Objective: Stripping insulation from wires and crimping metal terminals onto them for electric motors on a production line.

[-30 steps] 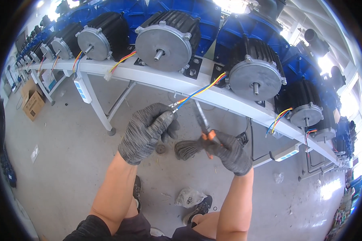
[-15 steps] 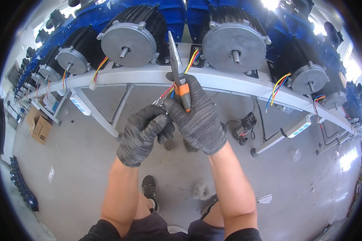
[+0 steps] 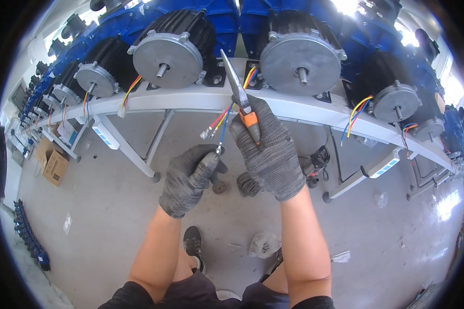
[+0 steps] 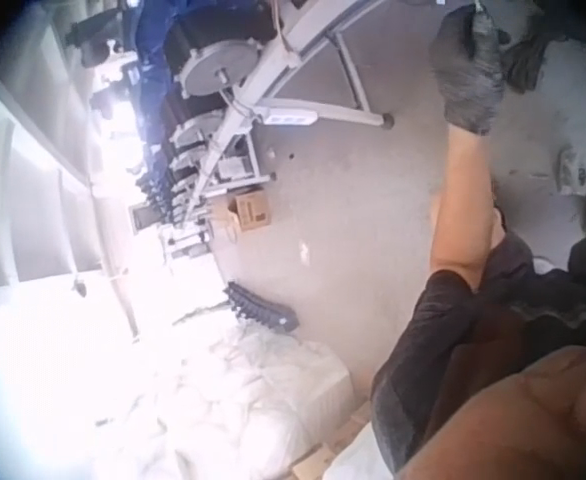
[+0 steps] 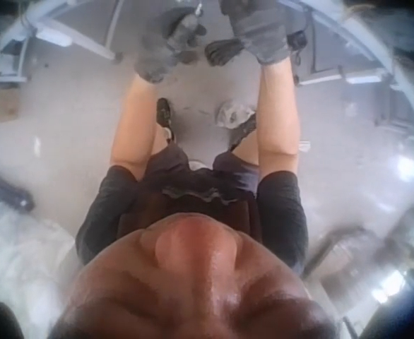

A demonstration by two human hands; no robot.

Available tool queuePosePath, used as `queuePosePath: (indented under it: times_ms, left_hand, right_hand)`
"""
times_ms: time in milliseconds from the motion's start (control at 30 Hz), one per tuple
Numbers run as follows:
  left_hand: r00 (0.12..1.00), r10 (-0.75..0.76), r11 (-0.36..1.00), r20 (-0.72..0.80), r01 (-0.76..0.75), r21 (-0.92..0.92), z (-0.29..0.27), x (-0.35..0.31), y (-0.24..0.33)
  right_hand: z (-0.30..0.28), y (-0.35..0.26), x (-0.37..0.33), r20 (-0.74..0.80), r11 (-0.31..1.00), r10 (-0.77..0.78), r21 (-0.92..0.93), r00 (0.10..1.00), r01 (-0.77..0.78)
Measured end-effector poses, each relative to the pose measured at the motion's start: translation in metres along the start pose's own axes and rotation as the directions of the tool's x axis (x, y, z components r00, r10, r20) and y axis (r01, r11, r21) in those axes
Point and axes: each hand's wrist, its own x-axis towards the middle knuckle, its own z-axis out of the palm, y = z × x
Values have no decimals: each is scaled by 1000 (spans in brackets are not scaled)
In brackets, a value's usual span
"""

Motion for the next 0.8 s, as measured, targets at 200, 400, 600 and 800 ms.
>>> queuePosePath:
  times_ms: [200,400,600,800]
  left_hand:
    - [928,-119,960,-353,16,-280,-17,1,-14]
    - [913,-103,918,-394,-65,-392,-3,5,-46]
    - [990,-137,987,21,138,-83,33,-26,-56]
    - [948,-85,978,307,21,205,31,-29,-54]
  right_hand:
    - [-32,8,-48,77,985,-148,-77,986,154]
    - [-56,89,-105,-12,958,-107,-268,994,100]
    - [-62,171,-159,271,730,590,-581,760,-360]
    - [-70,226,-207,406,735,597,-622,692,-269]
